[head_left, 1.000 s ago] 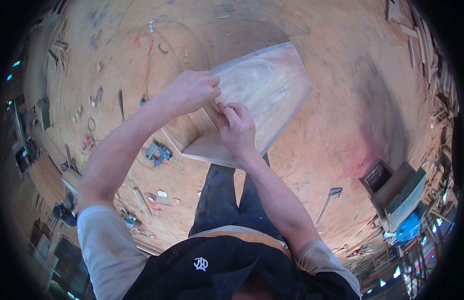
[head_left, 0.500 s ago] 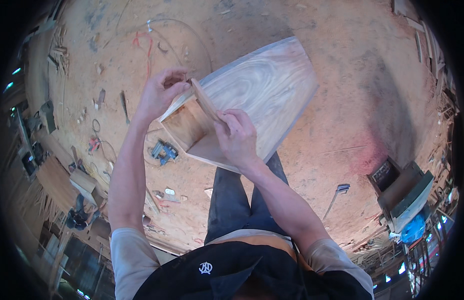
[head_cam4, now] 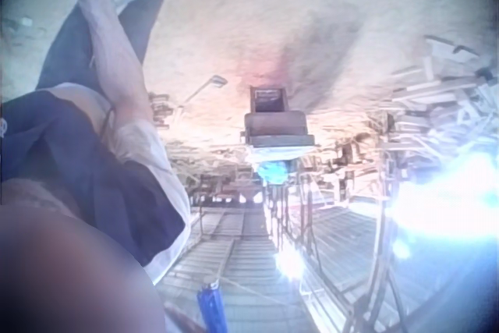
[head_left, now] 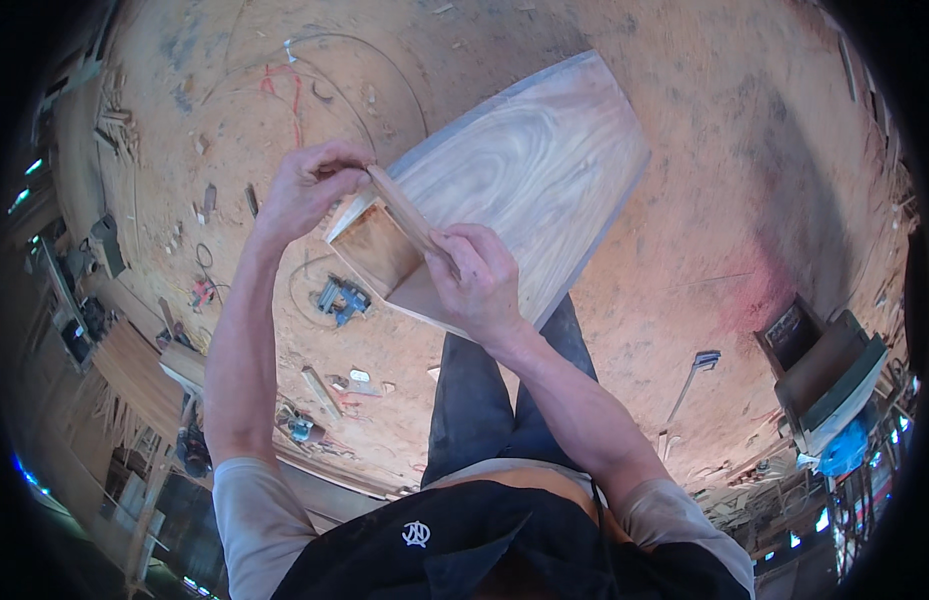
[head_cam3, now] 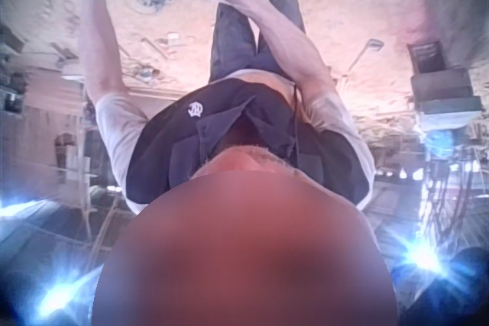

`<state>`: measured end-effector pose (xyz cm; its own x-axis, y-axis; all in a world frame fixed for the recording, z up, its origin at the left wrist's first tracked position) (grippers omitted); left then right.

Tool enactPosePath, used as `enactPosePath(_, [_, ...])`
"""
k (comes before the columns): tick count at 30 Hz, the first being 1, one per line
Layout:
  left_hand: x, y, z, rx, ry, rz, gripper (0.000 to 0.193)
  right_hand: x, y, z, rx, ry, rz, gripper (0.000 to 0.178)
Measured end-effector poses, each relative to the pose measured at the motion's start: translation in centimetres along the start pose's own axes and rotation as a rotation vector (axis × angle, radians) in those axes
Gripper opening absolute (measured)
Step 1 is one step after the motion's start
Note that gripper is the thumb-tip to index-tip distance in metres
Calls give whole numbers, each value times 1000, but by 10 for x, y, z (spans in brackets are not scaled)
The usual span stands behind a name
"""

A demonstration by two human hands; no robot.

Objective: The person cuts thin wooden strips with a circular saw, marks them with a pen, and fits them into a rectangular wooden frame. They repeatedly test fit, trim, and adjust the strips to form a continuous border around the frame.

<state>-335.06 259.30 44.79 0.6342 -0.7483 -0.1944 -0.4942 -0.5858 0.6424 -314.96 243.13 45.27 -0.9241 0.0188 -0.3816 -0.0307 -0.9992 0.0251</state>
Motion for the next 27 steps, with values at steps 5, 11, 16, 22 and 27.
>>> enactPosePath(5, [-2,-6,-5,-18,-28,94,22,0,0,1,41,-9,6,26])
enactPosePath(11, [-8,-21,-14,4,-121,313,23,2,1,3,84,-23,23,25])
enactPosePath(16, [-12,-31,-17,80,-114,404,20,4,-1,7,51,56,41,24])
enactPosePath(22, [-12,-31,-4,116,-41,398,21,5,1,13,45,112,61,23])
enactPosePath(27, [0,-17,25,262,42,212,29,7,3,17,7,178,75,23])
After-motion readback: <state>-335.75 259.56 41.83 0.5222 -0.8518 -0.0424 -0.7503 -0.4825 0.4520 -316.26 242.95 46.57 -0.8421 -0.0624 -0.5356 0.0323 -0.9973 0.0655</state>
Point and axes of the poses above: each hand's wrist, its own y-axis away from the middle knuckle, its own x-axis out of the palm, z = x × y, the point moved 6 cm from there along -y, towards the middle knuckle, and after that the axes turned 9 degrees about z, right-handed, at the moved point
